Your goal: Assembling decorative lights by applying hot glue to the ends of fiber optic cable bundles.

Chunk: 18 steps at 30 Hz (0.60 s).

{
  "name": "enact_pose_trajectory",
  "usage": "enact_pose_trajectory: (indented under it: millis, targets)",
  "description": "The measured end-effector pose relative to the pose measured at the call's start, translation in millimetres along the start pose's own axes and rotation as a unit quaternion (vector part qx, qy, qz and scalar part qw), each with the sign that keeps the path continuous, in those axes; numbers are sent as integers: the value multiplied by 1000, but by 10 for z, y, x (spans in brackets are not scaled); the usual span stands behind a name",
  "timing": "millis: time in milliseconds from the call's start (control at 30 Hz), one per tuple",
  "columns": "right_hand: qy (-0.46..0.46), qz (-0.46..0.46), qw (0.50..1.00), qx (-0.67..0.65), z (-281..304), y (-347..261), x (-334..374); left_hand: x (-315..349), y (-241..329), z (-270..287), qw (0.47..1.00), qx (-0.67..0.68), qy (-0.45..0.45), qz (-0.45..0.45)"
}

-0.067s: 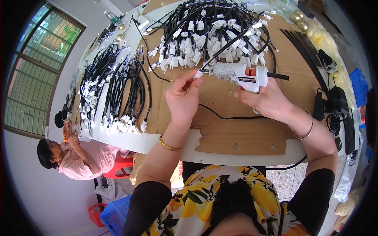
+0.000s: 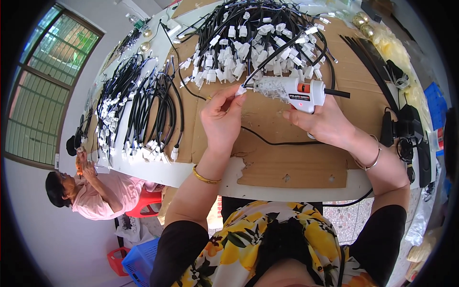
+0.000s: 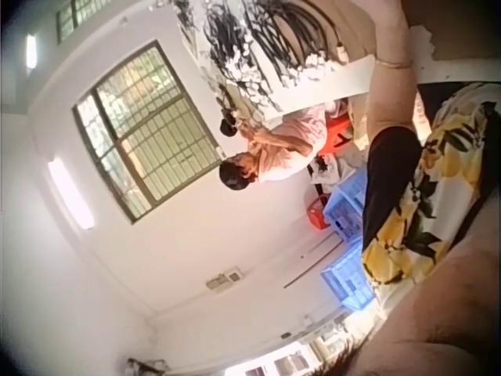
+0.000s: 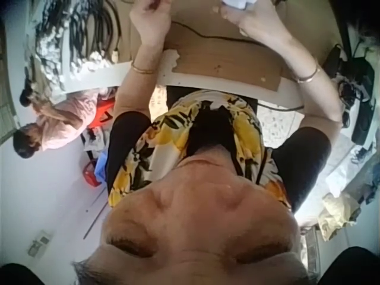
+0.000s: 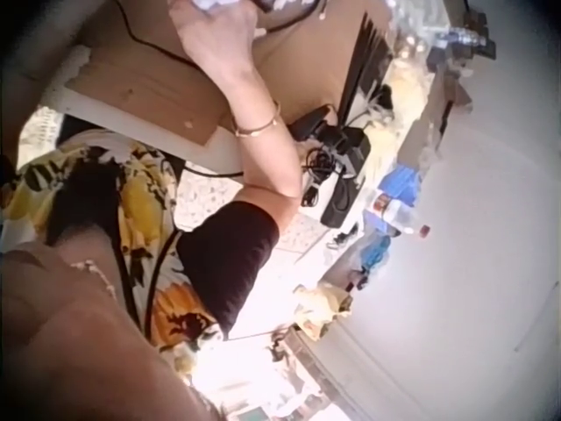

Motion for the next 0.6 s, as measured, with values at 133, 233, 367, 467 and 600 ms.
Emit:
enact_pose_trajectory:
  millis: [133,233,367,467,600]
  targets:
    - [-7,-20,999,-33,-7,-47,-4,-3,-25,-1,1000,9,5,13]
    - [-10,-54,999,-5,3,-58,5,-2,-31,2,1000,26,1,17]
    - [-11,-66,996,-54,7,-14,-6,13,-92,2,996,71,3,47]
    - [-12,-48,997,-67,0,4,-32,7,-96,2,994,93,-1,53]
    - [-23,-65,994,-87,13,27,-46,8,-100,-1,992,115,-12,55]
Point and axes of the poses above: each hand's wrist, its own x-axis away from the middle knuckle, its own z-axis out of the back of the hand, y = z × x, the point moved 3 cm from there along -x, towards the middle knuckle, and after that the axes turned 10 degrees about -z, right-handed, at the moved point
